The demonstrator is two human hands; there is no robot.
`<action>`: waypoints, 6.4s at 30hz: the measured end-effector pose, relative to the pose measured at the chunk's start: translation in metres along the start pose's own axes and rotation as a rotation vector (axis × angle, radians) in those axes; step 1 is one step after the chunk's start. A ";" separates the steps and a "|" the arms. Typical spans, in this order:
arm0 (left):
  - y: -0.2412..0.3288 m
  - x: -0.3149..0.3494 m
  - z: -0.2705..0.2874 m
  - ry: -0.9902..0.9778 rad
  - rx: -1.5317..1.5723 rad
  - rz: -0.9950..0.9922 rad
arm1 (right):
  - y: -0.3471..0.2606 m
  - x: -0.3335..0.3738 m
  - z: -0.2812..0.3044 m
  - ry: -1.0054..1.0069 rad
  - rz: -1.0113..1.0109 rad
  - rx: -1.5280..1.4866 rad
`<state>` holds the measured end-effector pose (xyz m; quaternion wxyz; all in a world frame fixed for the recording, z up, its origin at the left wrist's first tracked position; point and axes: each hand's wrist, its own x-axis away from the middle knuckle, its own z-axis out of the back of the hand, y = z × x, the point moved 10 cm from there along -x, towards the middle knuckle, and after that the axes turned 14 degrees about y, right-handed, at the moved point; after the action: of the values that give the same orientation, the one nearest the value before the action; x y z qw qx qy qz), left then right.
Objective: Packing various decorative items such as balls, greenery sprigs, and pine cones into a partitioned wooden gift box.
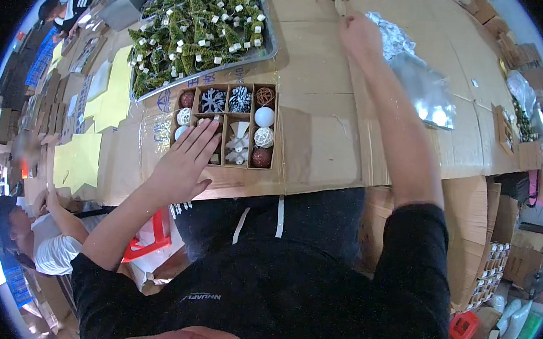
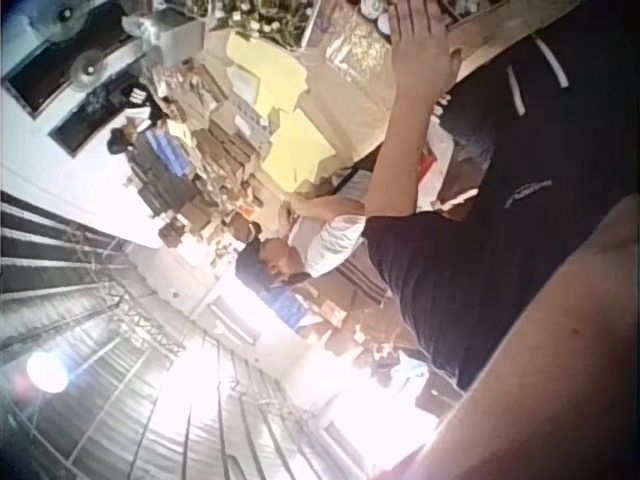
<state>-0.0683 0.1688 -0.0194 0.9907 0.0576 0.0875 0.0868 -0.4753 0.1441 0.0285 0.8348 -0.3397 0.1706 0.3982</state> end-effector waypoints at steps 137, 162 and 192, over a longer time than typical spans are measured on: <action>0.062 -0.041 0.077 0.649 0.349 0.092 | 0.148 0.153 0.092 -0.130 -0.302 0.037; 0.198 -0.218 -0.138 0.485 0.534 -0.042 | 0.060 0.157 0.242 0.347 -0.307 -0.492; -0.106 0.028 0.047 0.721 0.470 0.998 | -0.081 0.318 0.010 -0.538 -1.157 -1.347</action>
<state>-0.0152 0.0652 0.0085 0.7011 0.2735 0.3932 0.5283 -0.2133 0.2890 -0.1056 0.5416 -0.6814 -0.4922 0.0001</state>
